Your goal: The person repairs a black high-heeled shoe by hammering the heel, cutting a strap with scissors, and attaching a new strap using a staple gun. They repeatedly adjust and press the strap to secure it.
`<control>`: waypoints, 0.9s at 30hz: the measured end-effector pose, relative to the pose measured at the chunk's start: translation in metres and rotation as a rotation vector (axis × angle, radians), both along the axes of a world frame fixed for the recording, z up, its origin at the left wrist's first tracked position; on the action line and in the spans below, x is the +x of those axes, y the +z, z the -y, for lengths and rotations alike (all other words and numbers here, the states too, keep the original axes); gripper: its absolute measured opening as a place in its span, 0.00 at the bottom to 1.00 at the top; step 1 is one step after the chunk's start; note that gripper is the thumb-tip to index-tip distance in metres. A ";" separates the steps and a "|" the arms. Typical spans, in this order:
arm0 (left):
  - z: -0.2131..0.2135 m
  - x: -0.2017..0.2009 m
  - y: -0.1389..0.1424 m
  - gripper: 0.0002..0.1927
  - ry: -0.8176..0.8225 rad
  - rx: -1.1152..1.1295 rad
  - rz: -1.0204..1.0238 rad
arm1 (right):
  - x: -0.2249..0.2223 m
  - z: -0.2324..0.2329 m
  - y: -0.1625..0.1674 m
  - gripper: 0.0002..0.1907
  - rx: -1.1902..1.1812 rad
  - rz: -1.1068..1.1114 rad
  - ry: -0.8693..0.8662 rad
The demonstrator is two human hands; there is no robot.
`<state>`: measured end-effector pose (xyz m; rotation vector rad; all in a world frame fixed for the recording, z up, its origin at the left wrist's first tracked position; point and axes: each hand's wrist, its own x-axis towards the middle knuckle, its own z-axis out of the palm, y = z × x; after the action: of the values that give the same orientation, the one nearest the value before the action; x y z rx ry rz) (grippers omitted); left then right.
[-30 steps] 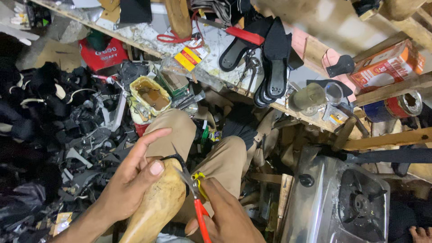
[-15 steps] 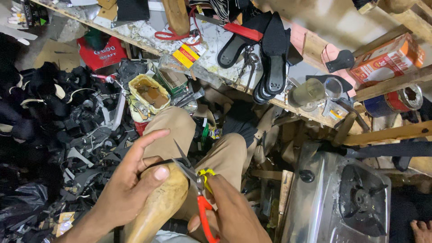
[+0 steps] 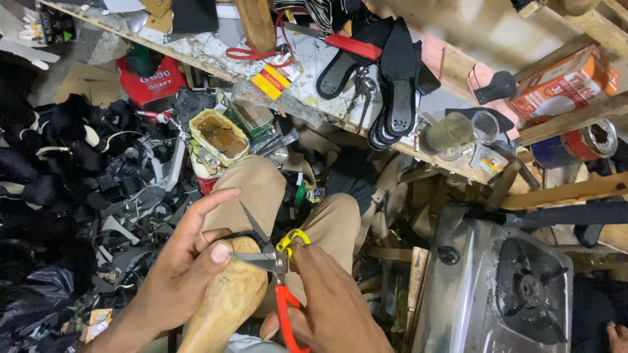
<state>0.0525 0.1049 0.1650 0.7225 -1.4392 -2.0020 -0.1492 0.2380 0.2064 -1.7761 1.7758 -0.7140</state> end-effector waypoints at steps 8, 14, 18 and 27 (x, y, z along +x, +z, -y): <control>0.001 0.000 0.001 0.37 -0.009 0.005 0.006 | 0.000 -0.007 -0.011 0.36 0.133 0.146 -0.070; 0.000 -0.001 0.002 0.36 -0.065 0.012 -0.049 | -0.002 -0.014 -0.019 0.36 -0.082 0.063 0.004; 0.001 -0.003 0.003 0.39 -0.078 0.040 -0.029 | -0.003 -0.008 -0.019 0.30 -0.132 0.063 -0.006; 0.030 -0.006 0.009 0.44 -0.219 -0.044 -0.032 | -0.010 -0.006 -0.001 0.34 -0.016 -0.020 -0.090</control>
<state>0.0467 0.0751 0.1741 0.5306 -1.5966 -2.1260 -0.1593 0.2436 0.2057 -1.7280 1.8786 -0.7509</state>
